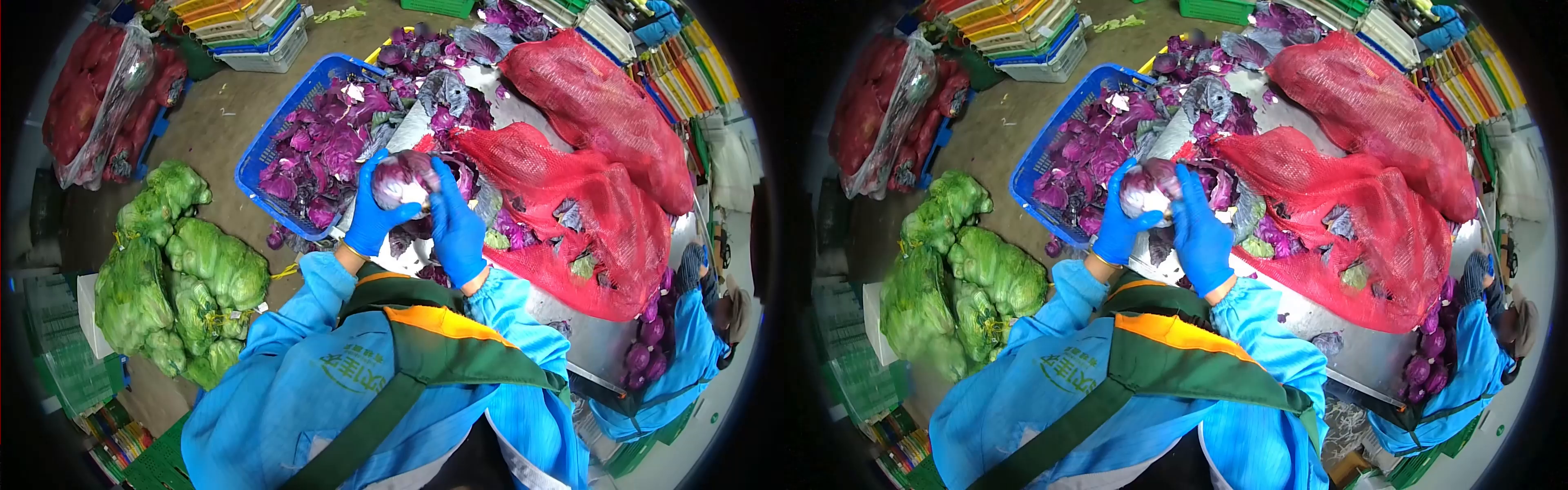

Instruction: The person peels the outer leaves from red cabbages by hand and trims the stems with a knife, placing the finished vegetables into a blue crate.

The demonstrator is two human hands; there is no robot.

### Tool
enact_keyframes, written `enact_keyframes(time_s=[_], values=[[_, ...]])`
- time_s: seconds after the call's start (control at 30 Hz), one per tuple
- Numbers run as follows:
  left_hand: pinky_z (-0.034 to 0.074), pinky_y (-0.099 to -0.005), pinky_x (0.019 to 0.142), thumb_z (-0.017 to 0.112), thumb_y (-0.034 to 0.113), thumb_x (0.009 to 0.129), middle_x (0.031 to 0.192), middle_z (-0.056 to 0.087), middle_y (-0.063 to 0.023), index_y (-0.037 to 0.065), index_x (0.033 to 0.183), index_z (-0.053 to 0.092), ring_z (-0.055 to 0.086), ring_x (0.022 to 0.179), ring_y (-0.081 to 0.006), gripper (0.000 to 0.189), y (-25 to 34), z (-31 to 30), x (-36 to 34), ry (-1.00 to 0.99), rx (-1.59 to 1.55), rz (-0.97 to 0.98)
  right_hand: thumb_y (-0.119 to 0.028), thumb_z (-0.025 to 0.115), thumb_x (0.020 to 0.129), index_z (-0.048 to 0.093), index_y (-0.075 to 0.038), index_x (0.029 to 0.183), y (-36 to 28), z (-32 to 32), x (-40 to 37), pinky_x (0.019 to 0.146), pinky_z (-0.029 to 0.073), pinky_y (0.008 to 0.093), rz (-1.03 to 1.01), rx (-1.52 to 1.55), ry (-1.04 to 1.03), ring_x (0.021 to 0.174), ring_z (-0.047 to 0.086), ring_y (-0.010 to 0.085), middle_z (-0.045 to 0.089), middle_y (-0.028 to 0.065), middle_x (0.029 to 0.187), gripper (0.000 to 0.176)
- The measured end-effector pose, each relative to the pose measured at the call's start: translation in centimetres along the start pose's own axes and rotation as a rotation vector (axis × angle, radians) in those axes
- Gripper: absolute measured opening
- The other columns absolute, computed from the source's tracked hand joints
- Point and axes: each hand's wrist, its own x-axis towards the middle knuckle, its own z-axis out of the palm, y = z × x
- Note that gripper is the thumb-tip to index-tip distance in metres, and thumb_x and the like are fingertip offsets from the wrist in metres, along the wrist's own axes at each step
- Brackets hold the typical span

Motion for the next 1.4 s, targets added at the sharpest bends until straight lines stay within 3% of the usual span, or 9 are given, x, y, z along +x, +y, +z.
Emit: enact_keyframes(time_s=[0.3, 0.37, 0.43, 0.53, 0.63, 0.77, 0.97, 1.2, 1.4], values=[[0.027, -0.0372, 0.11, 0.088, 0.022, 0.058, 0.143, 0.034, -0.0118, 0.004, 0.144, 0.025, 0.035, 0.132, -0.0245, 0.108, 0.4, 1.3, -1.8, -0.221, 0.164, 0.128, -0.029, 0.05, 0.098, 0.051, -0.004, 0.132, 8.2, -2.3, 4.8, 0.061, 0.048, 0.0333, 0.453, 0.353, 0.055, 0.065, 0.062, 0.0168, 0.068, 0.0115, 0.073, 0.043], [0.027, -0.0368, 0.111, 0.087, 0.02, 0.059, 0.143, 0.034, -0.0116, 0.005, 0.145, 0.025, 0.035, 0.132, -0.0241, 0.106, 0.4, 0.7, -1.2, -0.232, 0.226, 0.157, -0.027, 0.049, 0.098, 0.038, -0.008, 0.142, 6.8, -4.7, 3.7, 0.068, 0.051, 0.0344, 0.19, -0.155, -0.037, 0.077, 0.068, 0.0248, 0.07, 0.0155, 0.086, 0.049], [0.027, -0.0366, 0.111, 0.084, 0.017, 0.063, 0.142, 0.036, -0.0113, 0.006, 0.144, 0.027, 0.035, 0.132, -0.0235, 0.1, 0.7, 0.3, -1.1, -0.253, 0.119, -0.037, -0.022, 0.051, 0.096, 0.026, -0.021, 0.148, 4.3, -5.8, 2.8, 0.08, 0.052, 0.0383, -0.091, 0.166, -0.189, 0.099, 0.064, 0.0384, 0.051, 0.0184, 0.134, 0.058], [0.027, -0.0368, 0.111, 0.083, 0.015, 0.066, 0.142, 0.037, -0.011, 0.007, 0.143, 0.03, 0.035, 0.132, -0.0231, 0.094, 1.7, 0.3, -0.7, -0.294, 0.126, -0.053, -0.02, 0.056, 0.093, 0.03, -0.024, 0.147, -0.4, -7.2, 1.8, 0.078, 0.053, 0.0392, -0.193, 0.05, -0.334, 0.093, 0.065, 0.0385, 0.042, 0.017, 0.142, 0.06], [0.027, -0.037, 0.111, 0.083, 0.015, 0.067, 0.142, 0.038, -0.0108, 0.007, 0.142, 0.032, 0.036, 0.132, -0.023, 0.092, 1.9, 0.2, -0.4, -0.326, 0.172, -0.052, -0.02, 0.059, 0.09, 0.039, -0.025, 0.142, -1.2, -6.8, 1.4, 0.073, 0.053, 0.0388, -0.032, -0.128, -0.562, 0.087, 0.066, 0.0375, 0.053, 0.018, 0.131, 0.056], [0.028, -0.0365, 0.111, 0.084, 0.019, 0.066, 0.14, 0.041, -0.0104, 0.007, 0.142, 0.033, 0.037, 0.131, -0.0227, 0.092, 1.4, -0.1, -0.4, -0.411, 0.317, -0.061, -0.02, 0.058, 0.092, 0.058, -0.02, 0.127, 3.4, -3.6, 1.2, 0.064, 0.052, 0.0369, -0.045, 0.066, -0.143, 0.072, 0.067, 0.0296, 0.068, 0.0168, 0.09, 0.035], [0.035, -0.0343, 0.107, 0.077, 0.036, 0.077, 0.136, 0.041, -0.0122, 0.007, 0.145, 0.025, 0.041, 0.127, -0.0238, 0.091, 1.3, 1.5, -0.9, -0.054, -0.029, -0.122, -0.02, 0.052, 0.098, 0.061, -0.008, 0.123, 1.1, -4.1, 0.9, 0.057, 0.04, 0.023, 0.62, 0.684, -0.082, 0.063, 0.042, 0.0048, 0.059, -0.0011, 0.073, 0.03], [0.047, -0.0296, 0.095, 0.075, -0.005, 0.072, 0.131, 0.045, -0.0083, 0.012, 0.145, 0.029, 0.049, 0.117, -0.0188, 0.088, 0.5, 1.6, -1.5, 0.092, -0.251, -0.202, -0.02, 0.052, 0.097, 0.05, -0.009, 0.135, 2.0, -3.1, -1.5, 0.081, 0.049, 0.0329, 0.203, 0.3, -0.172, 0.094, 0.064, 0.0221, 0.064, 0.0181, 0.114, 0.04], [0.045, -0.0315, 0.097, 0.08, -0.001, 0.067, 0.133, 0.044, -0.0089, 0.011, 0.145, 0.03, 0.047, 0.119, -0.0185, 0.093, 1.5, 1.6, -1.2, 0.017, -0.179, -0.187, -0.02, 0.051, 0.094, 0.027, -0.02, 0.148, -0.6, -6.1, 1.1, 0.081, 0.051, 0.0415, -0.03, 0.112, -0.35, 0.112, 0.055, 0.0406, 0.044, 0.0194, 0.139, 0.059]])
